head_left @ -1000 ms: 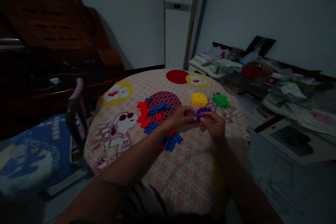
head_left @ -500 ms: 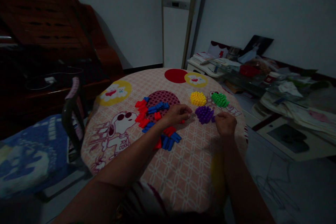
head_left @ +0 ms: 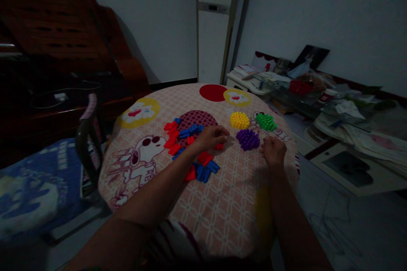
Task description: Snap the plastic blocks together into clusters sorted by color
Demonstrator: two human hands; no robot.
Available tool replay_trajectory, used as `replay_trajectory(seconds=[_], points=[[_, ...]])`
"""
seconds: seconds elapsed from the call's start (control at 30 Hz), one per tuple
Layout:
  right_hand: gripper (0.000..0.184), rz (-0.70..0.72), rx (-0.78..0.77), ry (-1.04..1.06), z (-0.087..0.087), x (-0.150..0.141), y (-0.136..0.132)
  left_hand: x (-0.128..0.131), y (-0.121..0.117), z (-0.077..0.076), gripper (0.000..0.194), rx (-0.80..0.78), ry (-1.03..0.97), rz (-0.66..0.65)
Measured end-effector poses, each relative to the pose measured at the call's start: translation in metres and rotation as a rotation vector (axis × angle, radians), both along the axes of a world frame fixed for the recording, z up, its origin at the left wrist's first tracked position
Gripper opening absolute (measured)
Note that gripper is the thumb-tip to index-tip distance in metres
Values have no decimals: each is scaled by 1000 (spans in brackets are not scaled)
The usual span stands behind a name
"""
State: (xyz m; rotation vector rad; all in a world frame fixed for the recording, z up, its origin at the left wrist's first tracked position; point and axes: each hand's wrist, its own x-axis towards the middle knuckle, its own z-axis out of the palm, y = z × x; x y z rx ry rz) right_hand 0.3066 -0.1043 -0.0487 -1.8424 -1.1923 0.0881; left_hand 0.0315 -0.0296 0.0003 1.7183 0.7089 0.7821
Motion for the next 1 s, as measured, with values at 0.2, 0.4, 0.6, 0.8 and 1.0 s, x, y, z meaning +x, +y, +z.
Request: replay_trajectory(seconds=[0.2, 0.4, 0.6, 0.8, 1.0], points=[[39, 114, 4, 2, 12, -7, 3, -6, 6, 0, 25, -11, -16, 36], [48, 125, -18, -34, 19, -15, 5, -11, 10, 1, 28, -44, -52, 57], [48, 154, -1, -25, 19, -15, 5, -14, 14, 1, 29, -57, -52, 62], [43, 88, 17, 53, 12, -10, 4, -32, 25, 8, 25, 72, -16, 163], [47, 9, 16, 234, 2, -5, 1, -74, 44, 11, 28, 68, -45, 425]])
